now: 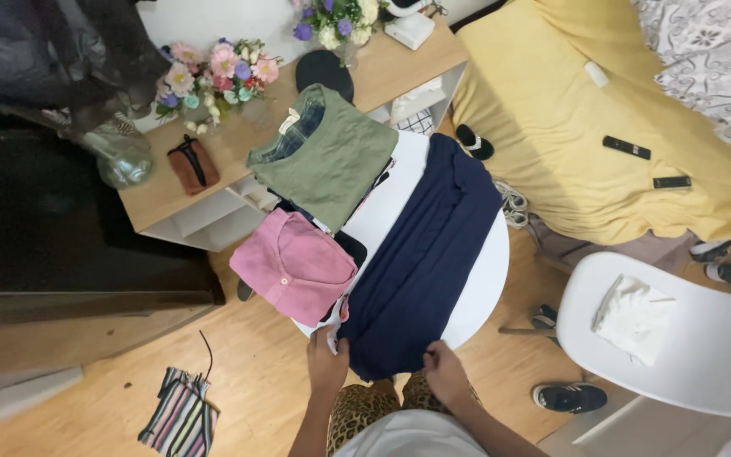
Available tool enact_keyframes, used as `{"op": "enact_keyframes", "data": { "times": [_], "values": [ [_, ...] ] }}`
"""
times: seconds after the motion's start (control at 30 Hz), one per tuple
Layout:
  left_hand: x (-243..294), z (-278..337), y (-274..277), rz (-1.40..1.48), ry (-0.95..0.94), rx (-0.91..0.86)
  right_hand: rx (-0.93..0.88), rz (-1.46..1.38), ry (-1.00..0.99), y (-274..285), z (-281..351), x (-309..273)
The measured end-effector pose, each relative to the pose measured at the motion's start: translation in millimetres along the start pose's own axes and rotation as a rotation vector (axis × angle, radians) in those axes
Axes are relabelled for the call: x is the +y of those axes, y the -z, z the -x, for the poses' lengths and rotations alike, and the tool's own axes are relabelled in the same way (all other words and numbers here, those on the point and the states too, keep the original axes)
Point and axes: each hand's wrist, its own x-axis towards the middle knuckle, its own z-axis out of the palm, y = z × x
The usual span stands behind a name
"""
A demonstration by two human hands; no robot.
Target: The person folds a black t-shirt, a pink shirt, a navy blue shirt, and a white shirt on a white round table. They pick up each item from a nearby bed, fold it neatly, and place it on the table.
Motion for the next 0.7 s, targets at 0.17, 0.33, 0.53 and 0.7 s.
{"op": "enact_keyframes", "data": {
  "times": [0.17, 0.33, 0.53, 0.7],
  "values": [
    [24.4, -23.7, -19.0, 0.046, -0.026, -0.056, 0.172, -0.244, -0.372, -30.3, -20.6, 62.0],
    [30.1, -26.6, -27.2, 0.115, 0.176, -0.241, 0.103, -0.712, -0.61, -46.1, -18.9, 47.0],
    [19.0, -12.6, -24.4, 0.267, 0.148, -0.522, -0.205, -1.277, -0.739, -20.3, 3.8, 23.3],
    [48.8, 17.1, 5.6, 0.729, 0.719, -0.803, -0.121, -1.176, -0.733, 23.2, 27.8, -5.5]
  ]
}}
